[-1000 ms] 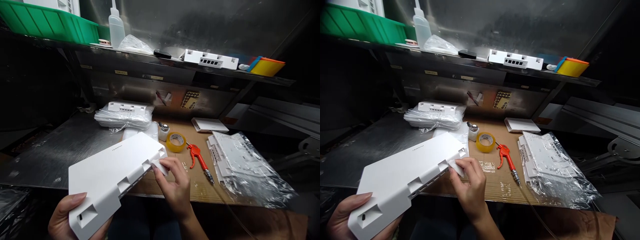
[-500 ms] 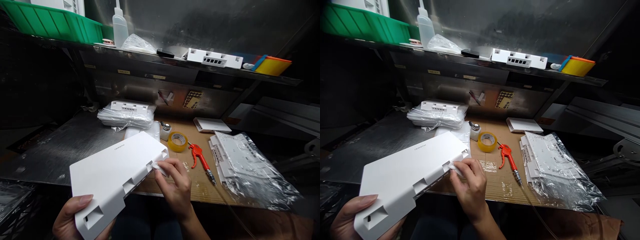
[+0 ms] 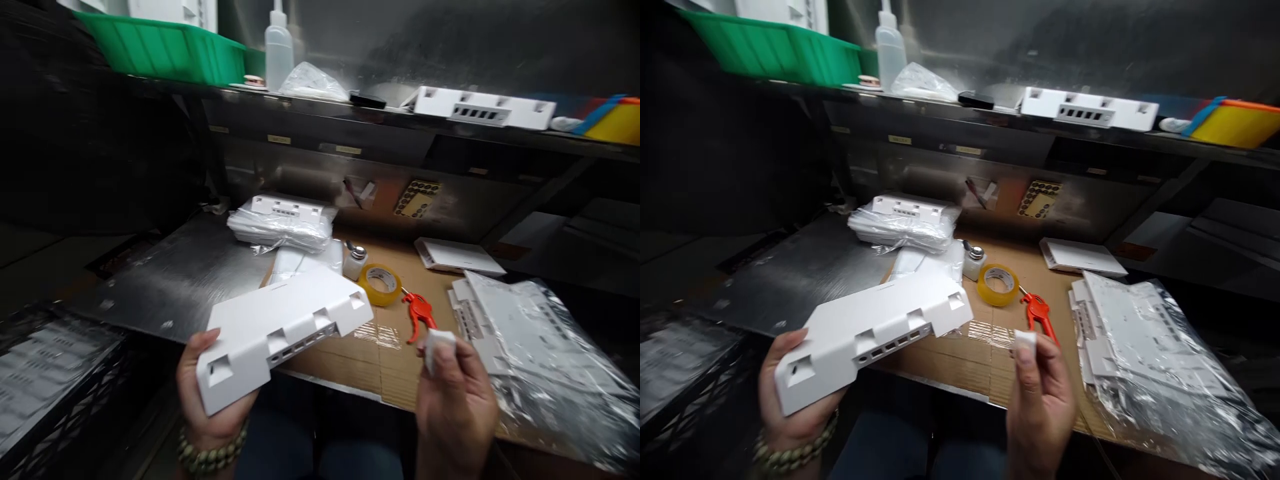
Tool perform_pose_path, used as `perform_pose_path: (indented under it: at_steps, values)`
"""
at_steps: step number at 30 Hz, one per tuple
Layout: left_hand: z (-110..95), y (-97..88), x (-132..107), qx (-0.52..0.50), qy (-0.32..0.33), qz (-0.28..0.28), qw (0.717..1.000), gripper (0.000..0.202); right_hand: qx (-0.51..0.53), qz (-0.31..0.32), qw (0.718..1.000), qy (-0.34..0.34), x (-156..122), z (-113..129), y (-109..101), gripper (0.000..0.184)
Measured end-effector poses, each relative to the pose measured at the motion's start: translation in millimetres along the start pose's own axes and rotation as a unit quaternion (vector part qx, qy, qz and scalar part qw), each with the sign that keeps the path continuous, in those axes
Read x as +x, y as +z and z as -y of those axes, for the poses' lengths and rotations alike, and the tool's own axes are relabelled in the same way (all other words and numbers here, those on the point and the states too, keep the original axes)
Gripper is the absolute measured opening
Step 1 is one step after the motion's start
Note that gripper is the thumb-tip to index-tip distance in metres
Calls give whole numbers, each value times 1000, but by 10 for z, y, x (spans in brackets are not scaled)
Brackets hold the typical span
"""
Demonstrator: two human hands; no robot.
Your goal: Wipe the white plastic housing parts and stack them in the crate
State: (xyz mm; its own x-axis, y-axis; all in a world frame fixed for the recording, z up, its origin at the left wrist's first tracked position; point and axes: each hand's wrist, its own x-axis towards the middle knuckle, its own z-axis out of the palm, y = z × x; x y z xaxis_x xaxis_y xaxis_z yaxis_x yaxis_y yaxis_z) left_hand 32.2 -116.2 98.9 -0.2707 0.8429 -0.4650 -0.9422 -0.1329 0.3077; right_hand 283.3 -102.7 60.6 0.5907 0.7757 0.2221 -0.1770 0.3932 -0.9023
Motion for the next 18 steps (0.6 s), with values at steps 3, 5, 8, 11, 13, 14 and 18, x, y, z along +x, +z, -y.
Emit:
perform_pose_path:
  at_steps: [3,5,8,11,13,14,18]
  values:
    - [32,41,46,-9,-1,-25,1000,39,-4,-10,1000,28,13,-78,-123,30]
    - [65,81,63,-24,-17,11,1000,48,-43,19,998,42,-42,-152,-175,30]
    - [129,99,71,-33,-24,67,997,52,-128,111,985,10,-203,-195,-129,22]
    - [217,86,61,-26,-10,94,995,49,-168,251,949,-93,-405,-94,126,13]
    - [286,94,41,-23,-4,97,995,47,-157,342,912,-162,-524,11,369,22]
    - [318,105,27,-22,-10,101,995,47,-145,376,895,-190,-572,59,489,26]
    - [396,180,-39,-33,-52,93,994,49,-125,417,862,-261,-698,144,788,26]
